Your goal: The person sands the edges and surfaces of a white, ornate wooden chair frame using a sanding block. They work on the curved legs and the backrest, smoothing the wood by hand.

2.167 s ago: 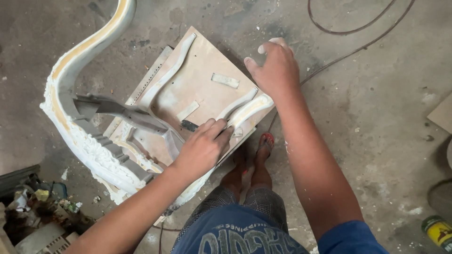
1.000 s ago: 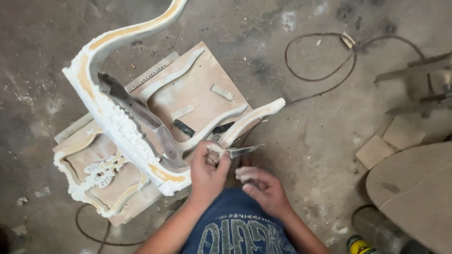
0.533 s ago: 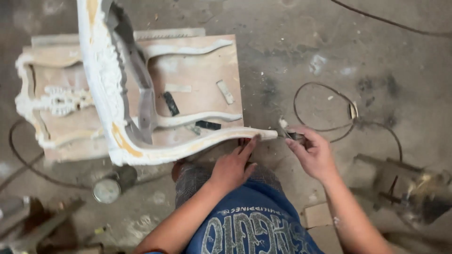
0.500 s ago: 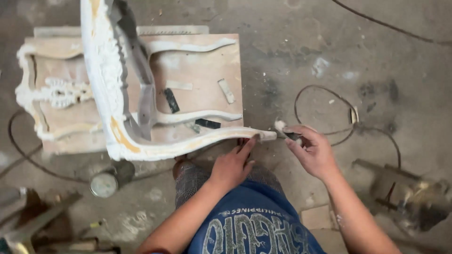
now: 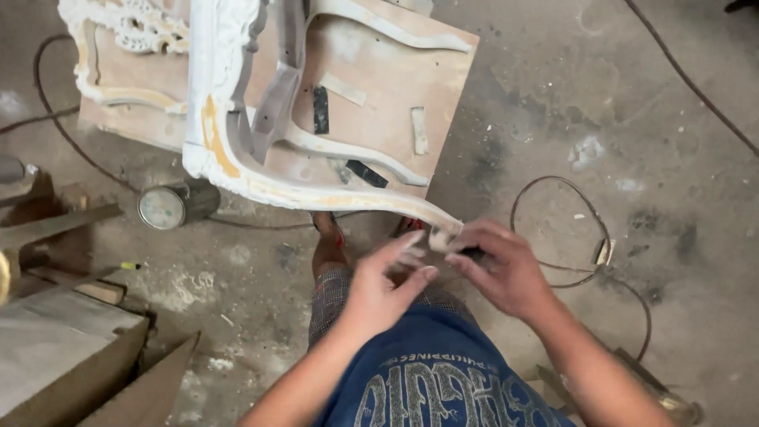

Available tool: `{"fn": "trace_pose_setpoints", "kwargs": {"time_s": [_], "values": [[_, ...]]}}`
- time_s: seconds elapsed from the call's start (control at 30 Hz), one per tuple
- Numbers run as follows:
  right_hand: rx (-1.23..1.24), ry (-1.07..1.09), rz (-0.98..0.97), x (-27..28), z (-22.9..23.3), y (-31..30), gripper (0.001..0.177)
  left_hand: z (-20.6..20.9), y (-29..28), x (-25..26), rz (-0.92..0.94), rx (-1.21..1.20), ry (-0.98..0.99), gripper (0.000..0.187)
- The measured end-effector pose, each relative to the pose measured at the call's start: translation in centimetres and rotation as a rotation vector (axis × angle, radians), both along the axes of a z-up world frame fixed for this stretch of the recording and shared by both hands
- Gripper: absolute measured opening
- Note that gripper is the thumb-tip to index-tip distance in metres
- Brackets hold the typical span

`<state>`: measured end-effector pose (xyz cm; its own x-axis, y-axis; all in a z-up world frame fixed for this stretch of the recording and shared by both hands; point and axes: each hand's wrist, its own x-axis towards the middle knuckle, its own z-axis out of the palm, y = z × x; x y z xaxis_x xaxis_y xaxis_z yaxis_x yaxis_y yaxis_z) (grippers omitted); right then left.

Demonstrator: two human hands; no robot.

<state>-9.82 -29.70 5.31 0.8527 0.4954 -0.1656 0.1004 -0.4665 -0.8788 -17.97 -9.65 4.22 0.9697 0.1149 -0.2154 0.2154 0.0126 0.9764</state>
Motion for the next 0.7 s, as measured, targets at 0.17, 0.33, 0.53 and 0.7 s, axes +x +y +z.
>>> {"fn": "trace_pose_setpoints", "kwargs": {"time_s": [0.17,0.33,0.53,0.7], "values": [[0.051,0.087,0.026,-0.6,0.9,0.5,0.011,-0.8,-3.4,0.3,0.167,-0.307,0.084,0.018],[0.009,0.158,0.040,-0.5,0.3,0.6,0.031,-3.0,-3.9,-0.5,0.174,-0.323,0.107,0.017],[0.244,0.447,0.008,0.5,-0.2,0.1,0.026,-6.2,-5.0,-0.7,0.216,-0.510,0.057,0.013],[0.303,0.570,0.036,2.0,-0.3,-0.4,0.033,-5.2,-5.2,0.6,0.217,-0.674,-0.020,0.018]]}}
